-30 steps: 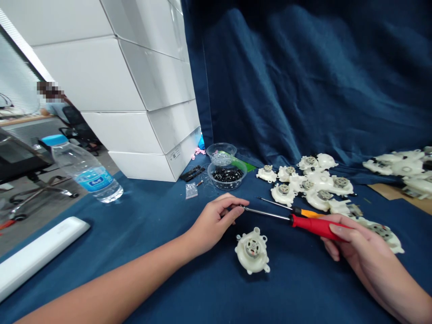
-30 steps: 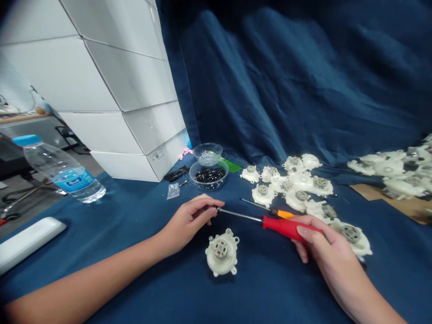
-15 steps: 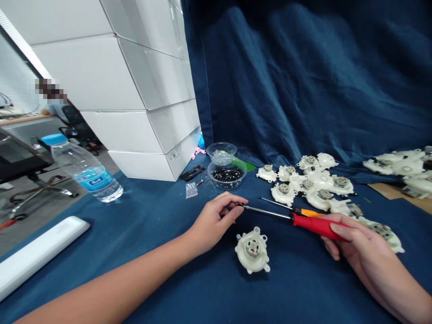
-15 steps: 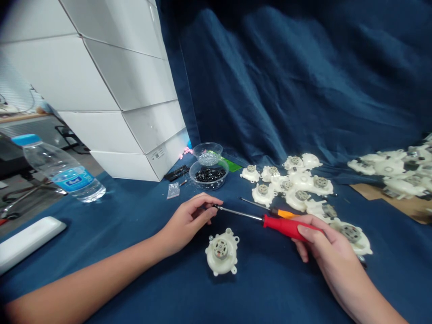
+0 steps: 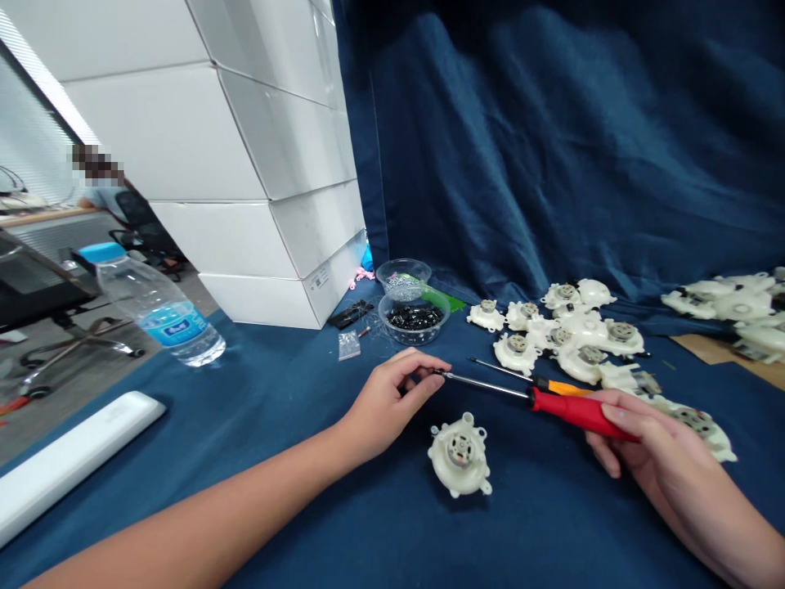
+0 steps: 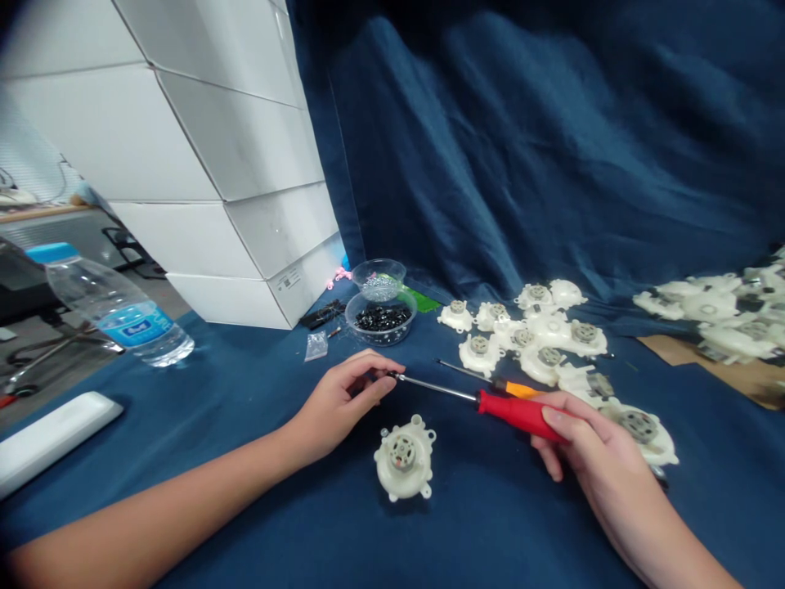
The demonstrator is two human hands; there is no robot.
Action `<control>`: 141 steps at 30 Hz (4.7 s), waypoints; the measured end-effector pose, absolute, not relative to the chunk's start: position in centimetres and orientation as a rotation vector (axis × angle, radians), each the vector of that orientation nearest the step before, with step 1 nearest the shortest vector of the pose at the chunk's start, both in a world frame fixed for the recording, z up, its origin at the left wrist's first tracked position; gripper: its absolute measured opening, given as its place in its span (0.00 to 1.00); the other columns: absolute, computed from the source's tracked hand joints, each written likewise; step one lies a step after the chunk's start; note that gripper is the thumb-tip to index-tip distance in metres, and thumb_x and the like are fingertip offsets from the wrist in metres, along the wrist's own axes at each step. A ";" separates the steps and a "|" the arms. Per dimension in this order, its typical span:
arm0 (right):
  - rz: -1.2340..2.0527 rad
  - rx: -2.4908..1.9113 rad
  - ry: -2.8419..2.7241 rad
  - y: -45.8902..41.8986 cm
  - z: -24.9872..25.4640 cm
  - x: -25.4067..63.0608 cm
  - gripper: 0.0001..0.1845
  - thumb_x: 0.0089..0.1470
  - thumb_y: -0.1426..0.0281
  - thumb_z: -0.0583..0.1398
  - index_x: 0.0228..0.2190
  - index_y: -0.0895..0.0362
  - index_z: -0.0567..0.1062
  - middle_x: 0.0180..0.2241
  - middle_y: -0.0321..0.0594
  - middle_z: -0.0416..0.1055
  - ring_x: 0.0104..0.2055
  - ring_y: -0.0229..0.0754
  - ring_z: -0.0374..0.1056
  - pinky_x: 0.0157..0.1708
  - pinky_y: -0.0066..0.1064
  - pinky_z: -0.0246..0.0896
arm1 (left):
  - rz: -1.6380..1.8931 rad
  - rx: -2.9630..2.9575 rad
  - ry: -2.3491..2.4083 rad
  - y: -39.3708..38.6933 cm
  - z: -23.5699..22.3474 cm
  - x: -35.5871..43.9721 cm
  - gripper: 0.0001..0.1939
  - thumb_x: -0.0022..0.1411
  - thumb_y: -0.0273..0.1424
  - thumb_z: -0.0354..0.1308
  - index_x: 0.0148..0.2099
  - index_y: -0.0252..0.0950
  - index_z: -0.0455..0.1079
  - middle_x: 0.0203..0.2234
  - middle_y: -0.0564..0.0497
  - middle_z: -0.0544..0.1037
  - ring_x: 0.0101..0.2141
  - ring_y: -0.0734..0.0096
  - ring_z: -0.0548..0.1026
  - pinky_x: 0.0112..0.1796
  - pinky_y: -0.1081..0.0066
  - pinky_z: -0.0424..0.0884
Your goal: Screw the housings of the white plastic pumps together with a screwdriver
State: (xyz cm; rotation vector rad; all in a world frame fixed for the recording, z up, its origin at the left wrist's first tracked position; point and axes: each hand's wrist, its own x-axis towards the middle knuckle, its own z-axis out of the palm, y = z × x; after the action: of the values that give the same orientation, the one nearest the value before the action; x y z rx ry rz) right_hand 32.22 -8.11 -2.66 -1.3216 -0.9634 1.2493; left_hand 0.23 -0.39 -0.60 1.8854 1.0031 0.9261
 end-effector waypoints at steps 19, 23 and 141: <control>1.094 -1.439 -1.069 -8.4 -3.2 32.2 0.21 0.54 0.48 0.68 0.40 0.51 0.77 0.19 0.35 0.70 0.19 0.40 0.59 0.20 0.31 0.52 | 0.948 1.901 1.031 -0.4 -0.4 0.1 0.12 0.72 0.37 0.58 0.51 0.41 0.79 0.41 0.48 0.77 0.35 0.69 0.74 0.35 0.69 0.72; 1.067 -1.421 -1.104 -8.1 -3.5 32.5 0.23 0.53 0.50 0.69 0.44 0.50 0.77 0.21 0.35 0.72 0.22 0.42 0.63 0.26 0.33 0.57 | 0.938 1.895 1.033 -0.4 -0.3 0.1 0.11 0.72 0.37 0.59 0.50 0.41 0.80 0.41 0.49 0.77 0.35 0.70 0.74 0.35 0.70 0.71; 1.129 -1.279 -0.891 -8.0 -2.8 31.7 0.27 0.48 0.52 0.73 0.44 0.54 0.79 0.22 0.35 0.75 0.21 0.40 0.64 0.21 0.28 0.62 | 0.871 1.608 0.926 0.0 -1.0 0.1 0.18 0.73 0.45 0.56 0.57 0.41 0.70 0.43 0.48 0.74 0.42 0.64 0.74 0.37 0.68 0.71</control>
State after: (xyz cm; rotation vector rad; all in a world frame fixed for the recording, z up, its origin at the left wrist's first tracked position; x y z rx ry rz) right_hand 31.67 -7.96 -2.82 -1.2794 -0.8913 1.1293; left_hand 0.13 -0.04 -0.96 1.6076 0.9257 0.8705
